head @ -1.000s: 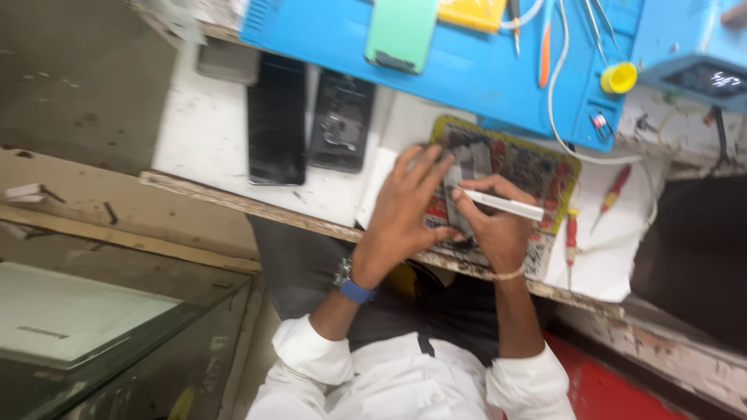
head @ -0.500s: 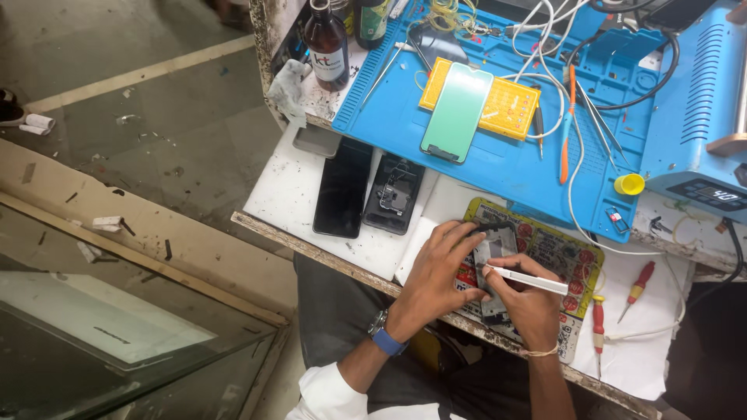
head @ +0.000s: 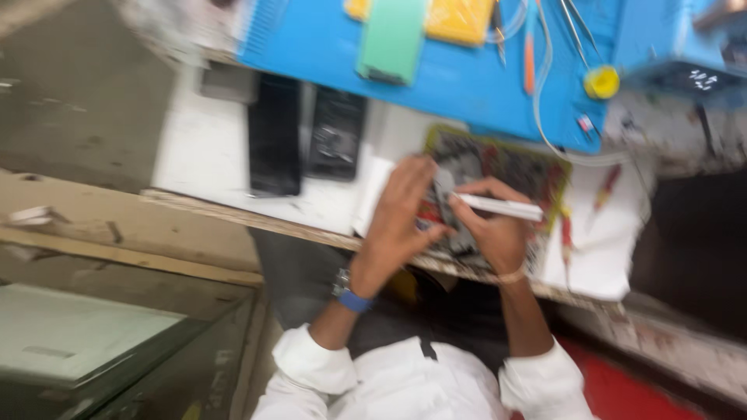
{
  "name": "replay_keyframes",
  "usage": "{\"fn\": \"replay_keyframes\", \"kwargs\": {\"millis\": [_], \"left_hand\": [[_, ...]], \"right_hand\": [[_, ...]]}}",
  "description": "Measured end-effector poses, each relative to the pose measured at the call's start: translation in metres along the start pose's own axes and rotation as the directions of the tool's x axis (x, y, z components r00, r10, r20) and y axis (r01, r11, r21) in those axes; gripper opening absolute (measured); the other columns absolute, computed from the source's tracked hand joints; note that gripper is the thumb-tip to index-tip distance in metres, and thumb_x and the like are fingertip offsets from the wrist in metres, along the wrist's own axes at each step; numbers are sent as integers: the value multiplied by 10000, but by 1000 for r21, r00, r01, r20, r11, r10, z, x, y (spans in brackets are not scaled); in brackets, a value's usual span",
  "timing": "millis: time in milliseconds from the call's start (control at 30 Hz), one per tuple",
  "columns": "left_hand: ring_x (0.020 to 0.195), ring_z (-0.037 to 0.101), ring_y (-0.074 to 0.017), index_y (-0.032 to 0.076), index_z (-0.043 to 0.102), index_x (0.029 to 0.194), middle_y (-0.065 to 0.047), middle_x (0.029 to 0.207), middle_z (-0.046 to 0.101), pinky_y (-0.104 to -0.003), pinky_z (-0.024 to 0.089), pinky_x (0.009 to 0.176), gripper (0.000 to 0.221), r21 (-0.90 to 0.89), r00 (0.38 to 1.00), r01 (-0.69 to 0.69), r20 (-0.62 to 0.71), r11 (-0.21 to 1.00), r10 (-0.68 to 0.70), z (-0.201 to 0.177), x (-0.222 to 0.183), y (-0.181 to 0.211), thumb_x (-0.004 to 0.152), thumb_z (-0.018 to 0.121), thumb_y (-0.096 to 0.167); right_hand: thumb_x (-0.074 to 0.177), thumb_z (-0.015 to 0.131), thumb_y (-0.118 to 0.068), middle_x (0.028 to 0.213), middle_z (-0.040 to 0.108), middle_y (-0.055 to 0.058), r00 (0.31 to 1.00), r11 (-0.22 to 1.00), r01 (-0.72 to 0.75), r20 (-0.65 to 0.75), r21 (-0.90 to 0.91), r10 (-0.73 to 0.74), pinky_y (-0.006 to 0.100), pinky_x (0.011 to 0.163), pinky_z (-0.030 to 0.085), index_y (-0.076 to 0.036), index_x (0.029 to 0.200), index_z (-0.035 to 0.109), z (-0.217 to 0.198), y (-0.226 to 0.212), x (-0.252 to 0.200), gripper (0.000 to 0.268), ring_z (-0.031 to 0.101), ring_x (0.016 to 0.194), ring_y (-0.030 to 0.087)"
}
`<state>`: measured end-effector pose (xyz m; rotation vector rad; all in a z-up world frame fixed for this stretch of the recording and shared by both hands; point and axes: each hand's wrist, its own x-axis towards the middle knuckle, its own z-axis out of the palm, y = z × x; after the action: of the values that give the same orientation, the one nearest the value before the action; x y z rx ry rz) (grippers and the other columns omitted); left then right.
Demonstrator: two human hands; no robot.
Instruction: The person uses a white plastic tool to scrape adhesive residue from the inside of a mobile phone battery compartment.
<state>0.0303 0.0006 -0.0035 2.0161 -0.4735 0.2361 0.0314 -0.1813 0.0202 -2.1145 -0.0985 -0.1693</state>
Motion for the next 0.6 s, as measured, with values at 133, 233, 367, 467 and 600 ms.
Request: {"fn": "replay_keyframes", "kwargs": {"millis": [133, 233, 367, 467, 600], "left_hand": [[1469, 376, -418, -65, 471, 1441, -239, 1535, 431, -474, 366, 1212, 1029, 27, 990, 132, 50, 991, -133, 8, 7, -2, 582, 964, 212], [1476, 340, -432, -90, 437, 1452, -267, 1566, 373, -488, 350, 1206, 1067, 56, 988, 144, 41, 988, -146, 8, 9, 1, 583, 977, 216], [1488, 334, -418, -77, 448, 1450, -253, 1575, 374, -493, 343, 1221, 1067, 73, 987, 143, 56, 987, -147, 6, 11, 0, 600, 984, 281], [1492, 325, -411, -74, 452, 1453, -249, 1570, 379, -491, 334, 1231, 1080, 91, 984, 158, 72, 983, -165, 9, 9, -2, 592, 981, 307], [1493, 321, -400, -69, 449, 1457, -248, 1568, 374, -486, 326, 1235, 1088, 109, 980, 168, 87, 980, -178, 11, 8, -6, 591, 980, 318]], "right_hand": [[854, 818, -68, 811, 746, 42, 994, 994, -106, -20, 29, 107, 217, 611, 507, -25, 950, 770, 2, 10, -1, 115, 653, 697, 62], [855, 802, -56, 850, 761, 43, 997, 995, -74, 1, 65, 74, 199, 643, 535, -10, 947, 750, 3, 8, -3, 115, 683, 730, 46], [859, 807, -55, 868, 766, 54, 998, 998, -60, -9, 17, 61, 210, 658, 544, -6, 956, 755, 4, 6, -1, 121, 693, 752, 60], [867, 809, -59, 896, 772, 61, 998, 998, -55, 2, 13, 55, 214, 671, 558, -8, 972, 756, 3, 6, -2, 128, 710, 777, 74], [866, 807, -55, 915, 774, 71, 999, 999, -40, 15, 1, 40, 217, 681, 571, -8, 976, 759, 4, 8, -2, 129, 729, 799, 91]]}}
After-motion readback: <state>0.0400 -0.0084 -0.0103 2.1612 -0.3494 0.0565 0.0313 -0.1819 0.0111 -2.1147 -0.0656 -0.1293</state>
